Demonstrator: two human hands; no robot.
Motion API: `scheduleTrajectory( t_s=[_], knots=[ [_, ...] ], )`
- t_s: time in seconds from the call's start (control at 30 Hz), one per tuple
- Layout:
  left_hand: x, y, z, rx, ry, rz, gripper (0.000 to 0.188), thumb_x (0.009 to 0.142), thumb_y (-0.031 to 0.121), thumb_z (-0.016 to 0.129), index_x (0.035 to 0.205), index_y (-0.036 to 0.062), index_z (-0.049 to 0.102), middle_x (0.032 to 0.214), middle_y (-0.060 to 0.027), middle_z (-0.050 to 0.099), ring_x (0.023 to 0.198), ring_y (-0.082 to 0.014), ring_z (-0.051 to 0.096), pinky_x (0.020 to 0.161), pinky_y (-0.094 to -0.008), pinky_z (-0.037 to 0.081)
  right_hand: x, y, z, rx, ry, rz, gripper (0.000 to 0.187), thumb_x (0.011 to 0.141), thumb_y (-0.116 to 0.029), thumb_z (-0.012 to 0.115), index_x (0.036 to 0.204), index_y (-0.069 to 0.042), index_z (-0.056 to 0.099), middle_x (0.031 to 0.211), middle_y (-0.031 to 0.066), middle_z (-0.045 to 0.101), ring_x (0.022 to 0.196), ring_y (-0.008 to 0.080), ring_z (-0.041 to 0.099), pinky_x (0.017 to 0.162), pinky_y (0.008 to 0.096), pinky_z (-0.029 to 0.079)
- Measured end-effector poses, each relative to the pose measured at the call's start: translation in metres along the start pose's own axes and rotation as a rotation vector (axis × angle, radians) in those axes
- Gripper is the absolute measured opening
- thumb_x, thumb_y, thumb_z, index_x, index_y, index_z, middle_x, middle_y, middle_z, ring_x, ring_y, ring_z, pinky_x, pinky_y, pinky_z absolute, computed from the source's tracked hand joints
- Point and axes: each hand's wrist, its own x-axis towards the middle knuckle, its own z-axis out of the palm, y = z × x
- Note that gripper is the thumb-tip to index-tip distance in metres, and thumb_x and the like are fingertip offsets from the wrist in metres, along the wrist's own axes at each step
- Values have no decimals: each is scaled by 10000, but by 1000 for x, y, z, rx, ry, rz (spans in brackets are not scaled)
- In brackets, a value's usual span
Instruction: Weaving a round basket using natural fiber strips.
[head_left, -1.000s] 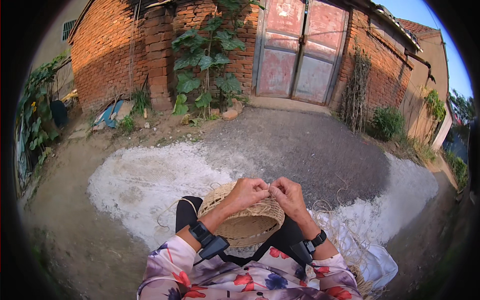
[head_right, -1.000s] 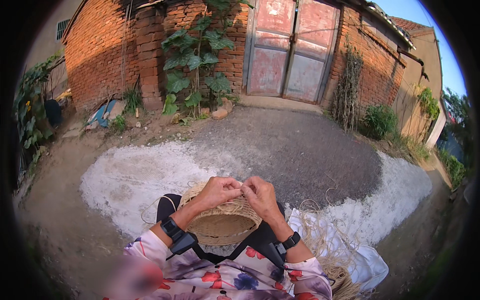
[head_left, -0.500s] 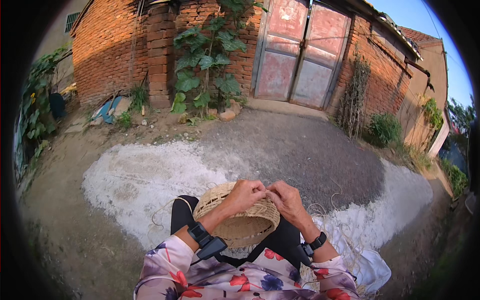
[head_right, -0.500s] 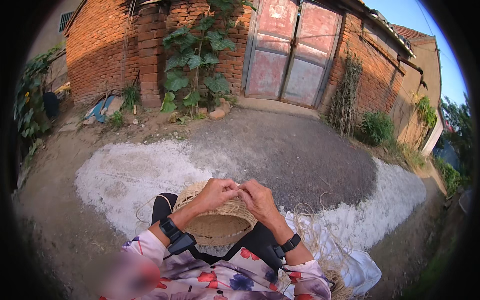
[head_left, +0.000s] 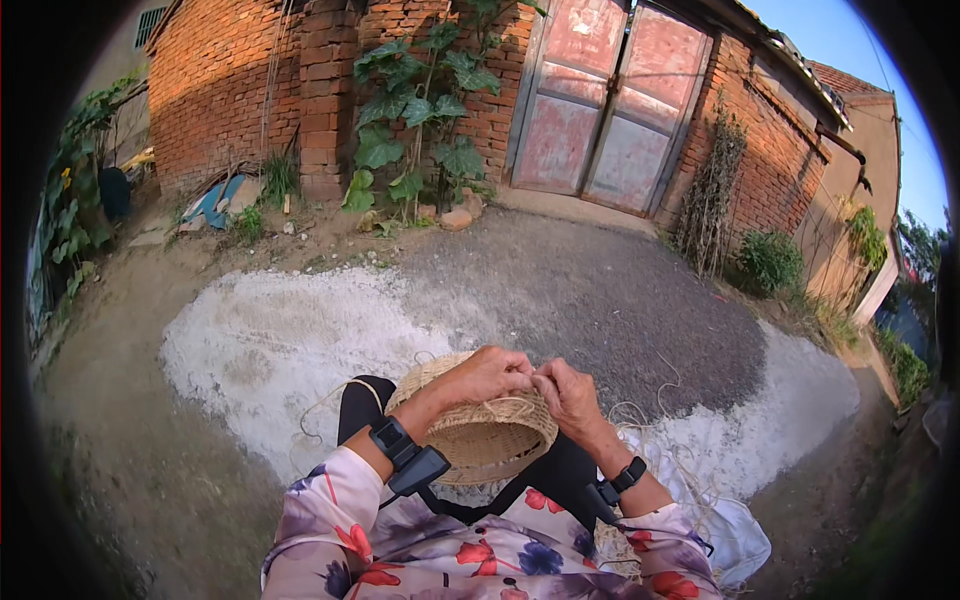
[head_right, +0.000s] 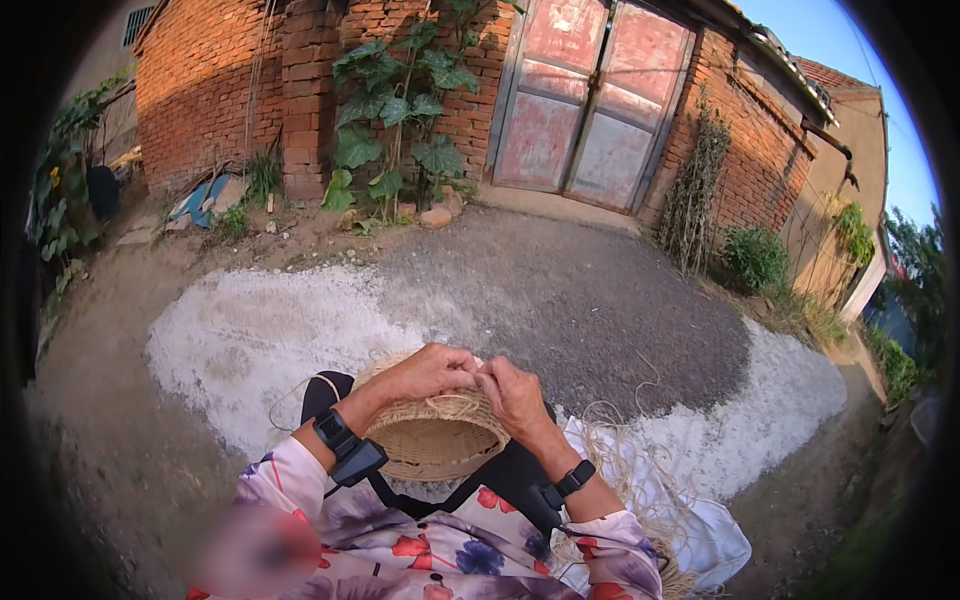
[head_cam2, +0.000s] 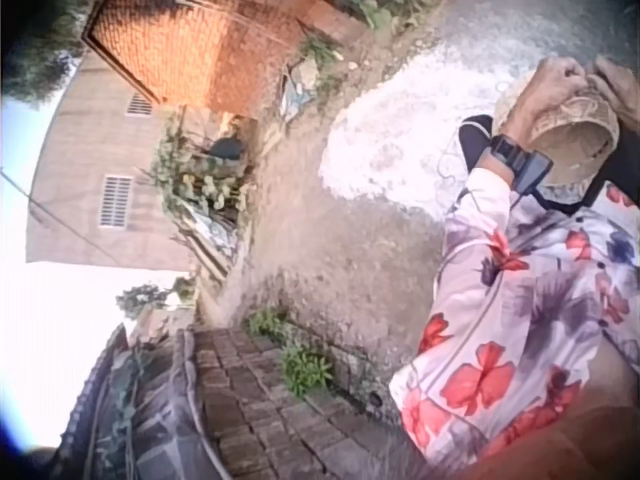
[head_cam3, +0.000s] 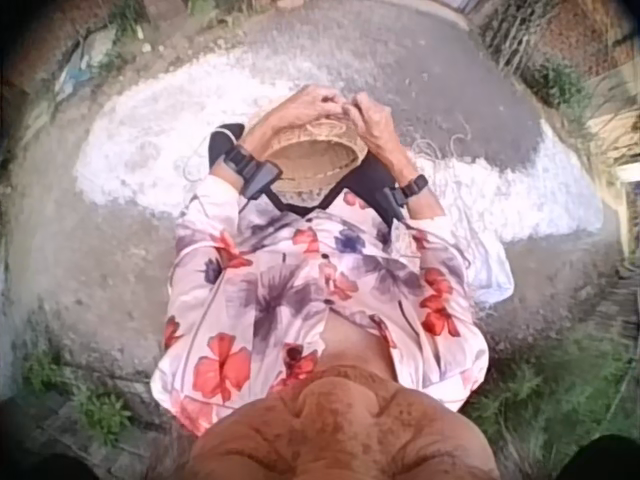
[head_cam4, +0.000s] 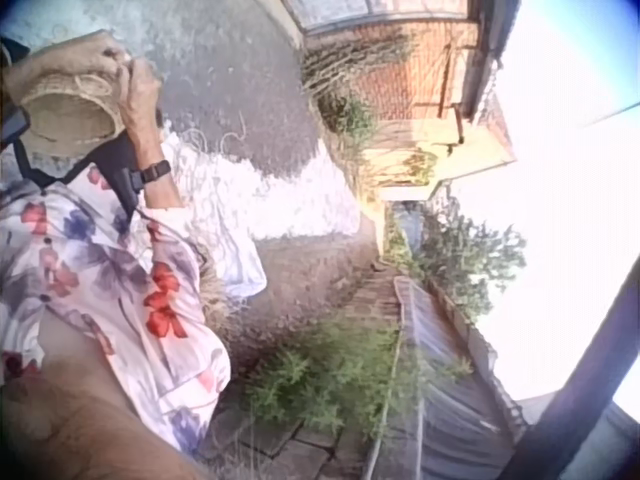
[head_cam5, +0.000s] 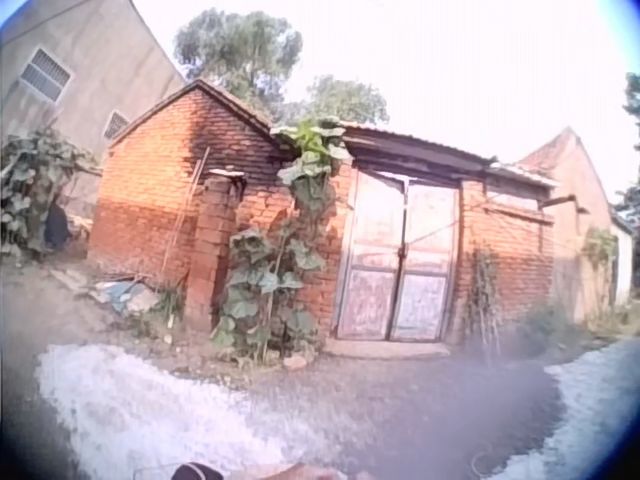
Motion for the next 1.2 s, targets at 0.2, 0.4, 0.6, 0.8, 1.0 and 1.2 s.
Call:
scheduleTrajectory(
  t_s=[0.2, 0.4, 0.6, 0.8, 1.0, 1.2],
  knots=[
    [1, -3, 2, -16, -16, 0, 256, 876, 275, 641, 891, 20, 649, 688, -27, 591, 622, -103, 542, 556, -281, 431, -3, 7, 10, -123, 57, 76, 118, 922, -116, 597, 927, -20, 529, 769, 185, 627, 734, 384, 650, 603, 422, 507],
    [-1, -1, 1, -10, 6, -8, 215, 886, 247, 639, 878, 32, 647, 693, 6, 568, 631, -79, 520, 560, -259, 418, -3, -4, 4, -1, 115, 12, 146, 939, -152, 581, 969, -27, 511, 789, 191, 621, 729, 401, 638, 598, 439, 502],
    [-3, 1, 4, 5, 45, 12, 175, 878, 206, 656, 896, 33, 663, 714, 0, 602, 642, -68, 533, 564, -250, 430, -4, 1, 8, -122, 74, -65, 139, 948, -159, 556, 947, -30, 505, 725, 191, 594, 721, 408, 632, 596, 462, 493],
    [-7, 5, 6, -37, 116, 8, 163, 888, 176, 656, 929, 18, 665, 708, -12, 621, 626, -68, 562, 530, -241, 467, -4, 7, 24, -128, 102, 164, 223, 964, -226, 522, 868, -25, 531, 652, 206, 574, 685, 407, 622, 574, 454, 465],
    [1, 5, -1, -6, 47, -3, 150, 916, 174, 628, 916, 26, 654, 727, -10, 619, 611, -68, 581, 498, -221, 465, 3, 5, 15, 466, -42, 639, 314, 977, -274, 500, 831, -14, 596, 649, 191, 582, 641, 355, 617, 586, 375, 452],
    [6, 9, -8, -127, -72, -178, 118, 923, 157, 616, 880, 49, 633, 714, 10, 584, 598, -64, 568, 512, -221, 462, -1, -6, 4, 126, 197, -7, 82, 940, -106, 568, 906, -32, 563, 728, 108, 562, 653, 234, 604, 574, 346, 467]
  ],
)
